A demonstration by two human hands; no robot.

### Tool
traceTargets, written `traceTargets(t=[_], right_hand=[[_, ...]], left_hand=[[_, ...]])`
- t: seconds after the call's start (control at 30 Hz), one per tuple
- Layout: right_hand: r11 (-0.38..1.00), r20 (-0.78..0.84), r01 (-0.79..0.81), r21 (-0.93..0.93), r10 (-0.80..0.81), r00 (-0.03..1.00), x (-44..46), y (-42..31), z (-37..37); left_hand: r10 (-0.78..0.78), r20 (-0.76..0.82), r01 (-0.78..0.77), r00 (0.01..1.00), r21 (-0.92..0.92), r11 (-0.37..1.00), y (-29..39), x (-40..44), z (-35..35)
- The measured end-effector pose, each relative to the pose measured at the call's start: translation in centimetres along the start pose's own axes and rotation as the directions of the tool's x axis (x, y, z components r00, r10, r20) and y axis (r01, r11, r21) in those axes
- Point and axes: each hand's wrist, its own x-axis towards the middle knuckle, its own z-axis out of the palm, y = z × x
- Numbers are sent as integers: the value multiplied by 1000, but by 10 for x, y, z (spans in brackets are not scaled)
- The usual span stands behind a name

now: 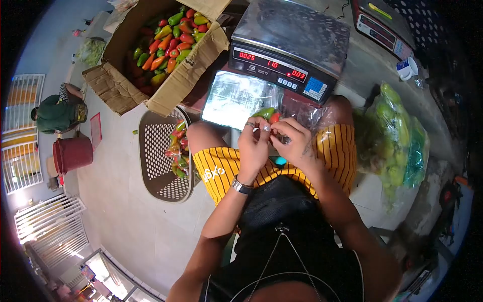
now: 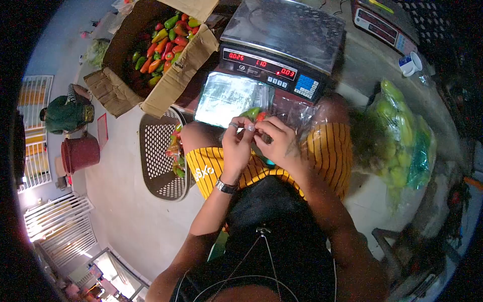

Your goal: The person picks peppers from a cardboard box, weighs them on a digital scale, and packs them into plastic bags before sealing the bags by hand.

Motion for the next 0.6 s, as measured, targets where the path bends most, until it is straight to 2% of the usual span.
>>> traceTargets(t=[0.13, 0.23, 0.37, 0.53, 0.6], right_hand=[[991, -92, 95, -96, -103, 990, 2, 7, 5], [990, -115, 115, -79, -124, 986, 2, 11, 8], [990, -137, 102, -98, -115, 984, -2, 5, 9], [995, -211, 10, -104, -32, 977, -4, 4, 18], [997, -162, 37, -62, -46, 986, -4, 4, 15]], left_hand=[[-54, 14, 55, 998, -75, 996, -12, 3, -5], [-51, 3, 51, 999, -84, 995, -22, 2, -8], [-69, 6, 69, 998, -191, 979, -26, -1, -8], [-62, 22, 65, 998, -190, 980, -26, -6, -6], [-53, 15, 55, 998, -184, 981, -30, -6, -7]])
